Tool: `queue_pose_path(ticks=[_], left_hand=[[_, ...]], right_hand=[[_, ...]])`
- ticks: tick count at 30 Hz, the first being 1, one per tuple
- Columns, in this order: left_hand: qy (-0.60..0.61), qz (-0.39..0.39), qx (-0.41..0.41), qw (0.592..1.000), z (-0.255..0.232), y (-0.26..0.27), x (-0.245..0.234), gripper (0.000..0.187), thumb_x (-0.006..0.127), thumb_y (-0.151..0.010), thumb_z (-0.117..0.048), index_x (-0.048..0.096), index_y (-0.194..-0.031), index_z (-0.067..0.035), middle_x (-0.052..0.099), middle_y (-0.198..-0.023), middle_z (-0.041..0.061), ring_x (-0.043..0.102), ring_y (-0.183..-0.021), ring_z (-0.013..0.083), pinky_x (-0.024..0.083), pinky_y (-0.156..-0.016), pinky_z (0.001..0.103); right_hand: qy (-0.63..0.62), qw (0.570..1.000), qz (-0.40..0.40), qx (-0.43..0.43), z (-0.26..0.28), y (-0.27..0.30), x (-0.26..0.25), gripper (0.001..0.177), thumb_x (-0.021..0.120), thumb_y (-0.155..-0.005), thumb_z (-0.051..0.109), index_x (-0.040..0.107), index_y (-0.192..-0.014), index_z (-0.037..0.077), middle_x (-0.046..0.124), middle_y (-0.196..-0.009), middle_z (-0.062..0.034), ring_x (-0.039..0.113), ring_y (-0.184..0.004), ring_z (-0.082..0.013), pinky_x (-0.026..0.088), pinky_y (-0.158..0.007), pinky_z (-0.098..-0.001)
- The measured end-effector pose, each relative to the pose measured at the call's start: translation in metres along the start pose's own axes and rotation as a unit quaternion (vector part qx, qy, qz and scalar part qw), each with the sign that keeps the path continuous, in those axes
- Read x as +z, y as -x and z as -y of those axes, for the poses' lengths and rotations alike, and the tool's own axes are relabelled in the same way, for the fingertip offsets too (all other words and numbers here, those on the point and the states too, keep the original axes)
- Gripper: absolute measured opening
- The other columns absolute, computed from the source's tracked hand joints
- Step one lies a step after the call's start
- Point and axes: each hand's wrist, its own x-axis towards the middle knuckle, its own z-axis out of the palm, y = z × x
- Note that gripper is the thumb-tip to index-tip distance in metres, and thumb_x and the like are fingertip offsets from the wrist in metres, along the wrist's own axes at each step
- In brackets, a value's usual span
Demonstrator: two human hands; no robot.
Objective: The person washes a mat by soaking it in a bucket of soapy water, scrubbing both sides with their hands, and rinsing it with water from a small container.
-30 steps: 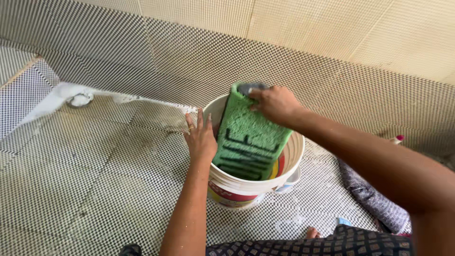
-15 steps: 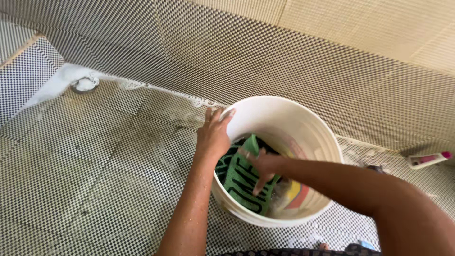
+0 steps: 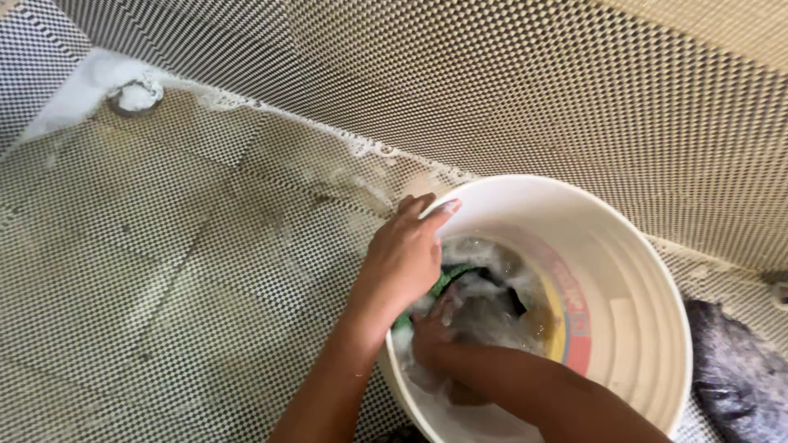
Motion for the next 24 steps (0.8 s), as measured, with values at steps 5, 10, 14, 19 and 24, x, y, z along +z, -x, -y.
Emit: queue_pose_path(ticks=[5,10,14,19,24], left_hand=[[-0.002,-0.028,0.012,1.000,0.006,0.003,0.009,0.051,0.062,-0.087,-0.002,0.063,-0.136,-0.012,0.061,-0.136,0.019,0.062,-0.122,0.0355,0.053,-0.098,0.044],[-0.012,-0.052,0.009,0.999,0.007,0.005,0.008,0.047,0.058,-0.090,-0.003,0.066,-0.134,-0.014,0.063,-0.135,0.017,0.063,-0.121,0.0350,0.053,-0.095,0.045],[-0.016,-0.047,0.004,0.999,0.007,0.009,0.001,0.050,0.060,-0.085,-0.004,0.065,-0.134,-0.014,0.063,-0.134,0.018,0.063,-0.116,0.0361,0.054,-0.093,0.046],[-0.052,-0.059,0.018,0.997,0.005,0.011,-0.001,0.050,0.062,-0.086,-0.004,0.065,-0.134,-0.015,0.063,-0.133,0.020,0.064,-0.116,0.0376,0.054,-0.092,0.047],[-0.060,-0.069,0.038,0.995,0.004,0.014,-0.002,0.046,0.062,-0.086,-0.004,0.066,-0.132,-0.010,0.066,-0.129,0.022,0.067,-0.111,0.0384,0.057,-0.087,0.047]], right_hand=[[0.042,0.981,0.096,-0.164,-0.016,-0.011,-0.021,0.097,0.075,-0.083,0.045,0.021,-0.160,0.020,0.028,-0.133,-0.0411,0.028,-0.121,-0.0650,0.038,-0.089,-0.0735],[-0.006,0.974,0.075,-0.216,-0.071,-0.002,-0.115,0.097,0.077,-0.078,0.054,0.030,-0.155,0.017,0.046,-0.125,-0.0328,0.044,-0.115,-0.0541,0.045,-0.090,-0.0641],[-0.082,0.985,-0.078,-0.130,-0.120,0.019,-0.165,0.098,0.079,-0.074,0.061,0.038,-0.150,0.015,0.060,-0.119,-0.0262,0.058,-0.110,-0.0454,0.051,-0.090,-0.0565],[-0.048,0.959,-0.236,-0.150,-0.124,0.009,-0.153,0.110,0.088,-0.066,0.071,0.041,-0.143,0.007,0.063,-0.124,-0.0301,0.056,-0.115,-0.0554,0.046,-0.098,-0.0599],[-0.066,0.980,-0.169,-0.078,-0.102,-0.057,-0.096,0.096,0.075,-0.075,0.047,0.035,-0.156,0.016,0.070,-0.113,-0.0214,0.066,-0.107,-0.0421,0.050,-0.096,-0.0544]])
